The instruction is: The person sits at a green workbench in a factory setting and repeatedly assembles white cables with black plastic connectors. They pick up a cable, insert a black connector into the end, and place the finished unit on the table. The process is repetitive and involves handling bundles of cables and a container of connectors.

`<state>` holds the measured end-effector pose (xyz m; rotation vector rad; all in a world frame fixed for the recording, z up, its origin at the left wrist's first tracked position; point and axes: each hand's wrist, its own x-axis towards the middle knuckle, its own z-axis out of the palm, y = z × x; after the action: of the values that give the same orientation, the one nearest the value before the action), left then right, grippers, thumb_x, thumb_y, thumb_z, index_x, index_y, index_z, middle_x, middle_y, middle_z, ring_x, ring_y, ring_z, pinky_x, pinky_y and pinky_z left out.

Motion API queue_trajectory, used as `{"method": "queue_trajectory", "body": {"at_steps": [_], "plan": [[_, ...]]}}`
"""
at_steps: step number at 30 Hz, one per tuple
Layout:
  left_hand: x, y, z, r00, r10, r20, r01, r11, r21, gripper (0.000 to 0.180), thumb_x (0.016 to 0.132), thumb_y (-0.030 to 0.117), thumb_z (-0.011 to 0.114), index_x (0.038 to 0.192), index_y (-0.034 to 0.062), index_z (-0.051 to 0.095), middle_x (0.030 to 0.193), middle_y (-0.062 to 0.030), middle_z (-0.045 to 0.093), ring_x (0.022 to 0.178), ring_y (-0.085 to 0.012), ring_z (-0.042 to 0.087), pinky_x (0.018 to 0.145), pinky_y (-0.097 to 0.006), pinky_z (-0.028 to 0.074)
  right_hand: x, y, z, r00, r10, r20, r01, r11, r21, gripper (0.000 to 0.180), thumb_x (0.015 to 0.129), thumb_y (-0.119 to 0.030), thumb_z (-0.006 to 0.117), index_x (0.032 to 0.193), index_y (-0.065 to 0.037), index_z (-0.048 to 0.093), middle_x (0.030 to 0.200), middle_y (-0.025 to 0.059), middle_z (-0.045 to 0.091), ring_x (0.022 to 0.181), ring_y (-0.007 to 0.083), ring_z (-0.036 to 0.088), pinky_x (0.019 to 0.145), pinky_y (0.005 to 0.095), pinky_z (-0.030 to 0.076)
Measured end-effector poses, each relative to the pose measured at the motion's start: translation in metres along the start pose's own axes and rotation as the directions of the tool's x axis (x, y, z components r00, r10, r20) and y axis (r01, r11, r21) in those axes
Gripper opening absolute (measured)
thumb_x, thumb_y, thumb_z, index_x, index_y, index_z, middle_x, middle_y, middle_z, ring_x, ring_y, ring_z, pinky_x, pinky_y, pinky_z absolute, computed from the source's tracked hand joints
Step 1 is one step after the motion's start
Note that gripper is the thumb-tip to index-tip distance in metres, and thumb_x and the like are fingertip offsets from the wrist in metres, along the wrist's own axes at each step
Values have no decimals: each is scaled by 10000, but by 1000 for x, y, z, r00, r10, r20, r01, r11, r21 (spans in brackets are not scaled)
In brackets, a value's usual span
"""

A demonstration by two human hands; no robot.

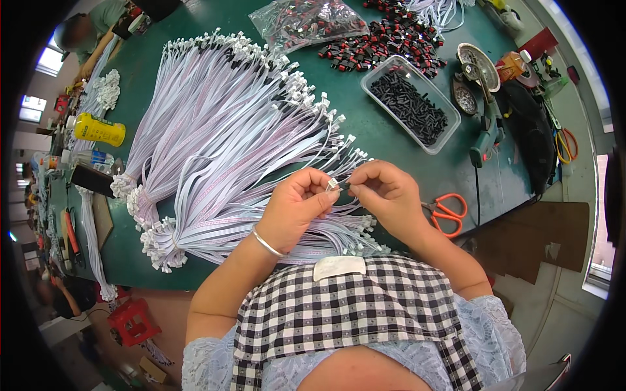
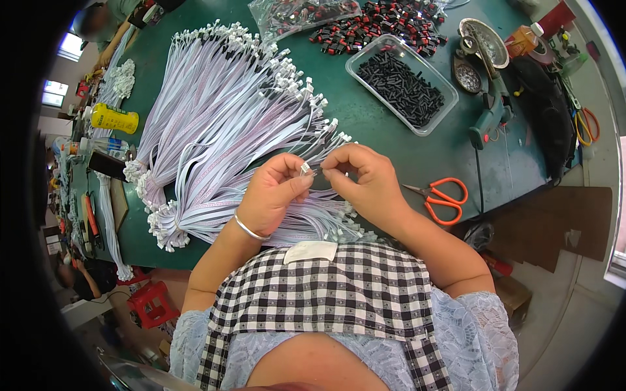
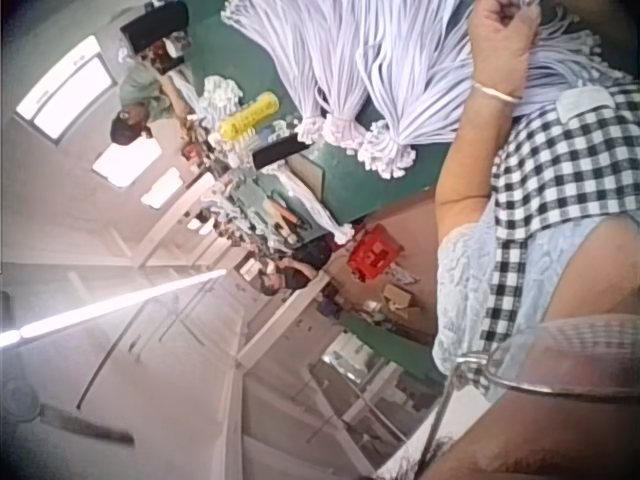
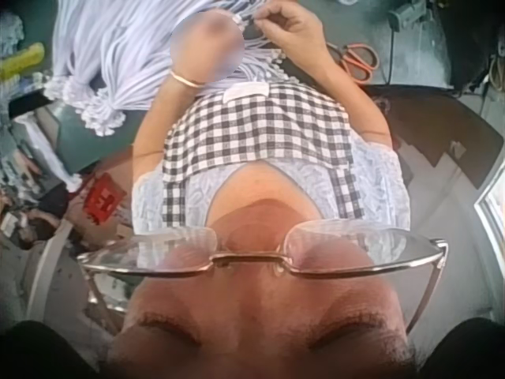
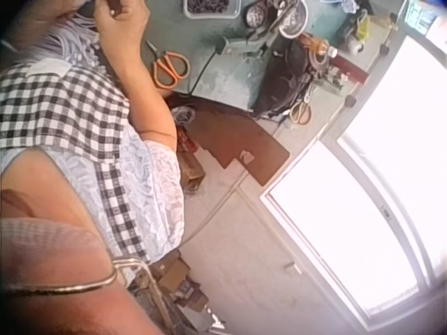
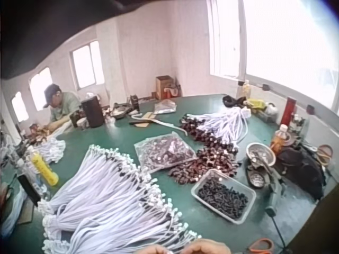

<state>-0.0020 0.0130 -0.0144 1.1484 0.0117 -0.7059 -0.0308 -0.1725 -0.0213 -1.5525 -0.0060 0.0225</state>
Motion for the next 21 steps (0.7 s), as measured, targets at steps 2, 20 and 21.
{"method": "queue_trajectory", "body": {"at_steps": [2,20,21], "plan": [[0,0,0,1000,-1,-2,1,1000,-2,135,843,60,647,950,46,566,803,-7,579,662,-76,513,598,-210,422,1,0,0,1000,-11,13,11,1000,-19,96,777,-8,645,872,-10,636,867,58,620,776,121,591,680,249,476],[0,-1,-2,1000,3,4,-3,1000,24,128,846,47,632,955,35,568,805,-13,583,668,-79,524,608,-213,430,5,-2,-4,987,-144,74,156,968,-197,100,760,13,637,854,-17,624,822,49,618,741,132,588,640,247,466],[0,-1,-2,1000,1,6,-1,1000,25,127,846,46,631,956,34,569,805,-14,583,668,-79,524,609,-213,430,6,-1,-4,987,-147,70,158,968,-197,100,759,14,637,853,-18,624,819,48,618,739,132,587,636,246,464]]}}
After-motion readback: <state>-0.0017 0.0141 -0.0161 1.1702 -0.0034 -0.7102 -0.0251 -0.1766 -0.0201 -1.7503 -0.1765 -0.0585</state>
